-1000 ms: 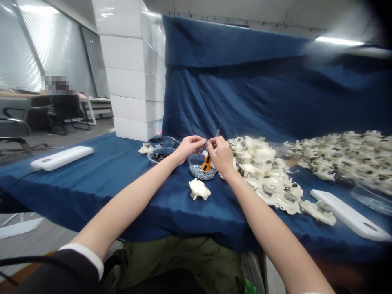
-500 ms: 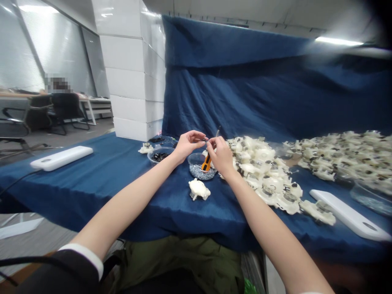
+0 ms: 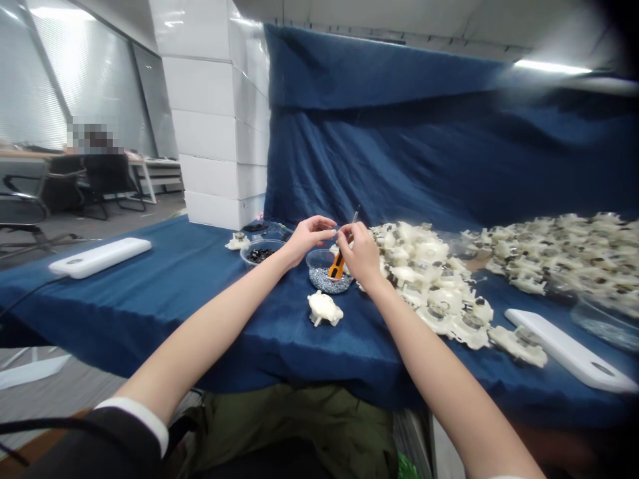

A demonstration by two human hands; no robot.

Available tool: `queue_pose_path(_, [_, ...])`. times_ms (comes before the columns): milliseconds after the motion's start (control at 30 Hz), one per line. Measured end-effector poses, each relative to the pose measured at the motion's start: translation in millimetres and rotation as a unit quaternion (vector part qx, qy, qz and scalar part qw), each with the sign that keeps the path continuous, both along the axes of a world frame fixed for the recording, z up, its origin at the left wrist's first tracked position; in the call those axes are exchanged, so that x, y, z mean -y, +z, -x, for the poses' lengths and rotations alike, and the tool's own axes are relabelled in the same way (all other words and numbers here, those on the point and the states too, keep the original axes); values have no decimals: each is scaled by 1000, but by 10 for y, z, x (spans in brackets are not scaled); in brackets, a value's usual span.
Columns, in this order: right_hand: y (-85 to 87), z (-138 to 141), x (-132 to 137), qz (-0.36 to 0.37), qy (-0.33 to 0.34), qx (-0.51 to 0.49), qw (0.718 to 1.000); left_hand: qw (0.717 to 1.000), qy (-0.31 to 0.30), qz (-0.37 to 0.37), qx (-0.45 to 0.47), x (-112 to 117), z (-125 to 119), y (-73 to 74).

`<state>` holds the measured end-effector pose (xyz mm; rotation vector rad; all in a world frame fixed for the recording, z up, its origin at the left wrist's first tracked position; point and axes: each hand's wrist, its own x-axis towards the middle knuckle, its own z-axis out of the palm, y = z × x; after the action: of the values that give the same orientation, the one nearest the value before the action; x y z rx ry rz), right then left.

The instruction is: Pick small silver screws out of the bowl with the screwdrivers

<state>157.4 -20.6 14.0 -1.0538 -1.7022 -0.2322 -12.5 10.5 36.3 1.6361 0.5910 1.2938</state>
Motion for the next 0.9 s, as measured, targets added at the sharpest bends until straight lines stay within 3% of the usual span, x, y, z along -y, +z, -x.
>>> queue_pose_path(900, [10, -11, 16, -5, 16, -2, 1000, 1000, 4, 23, -15, -52, 30, -34])
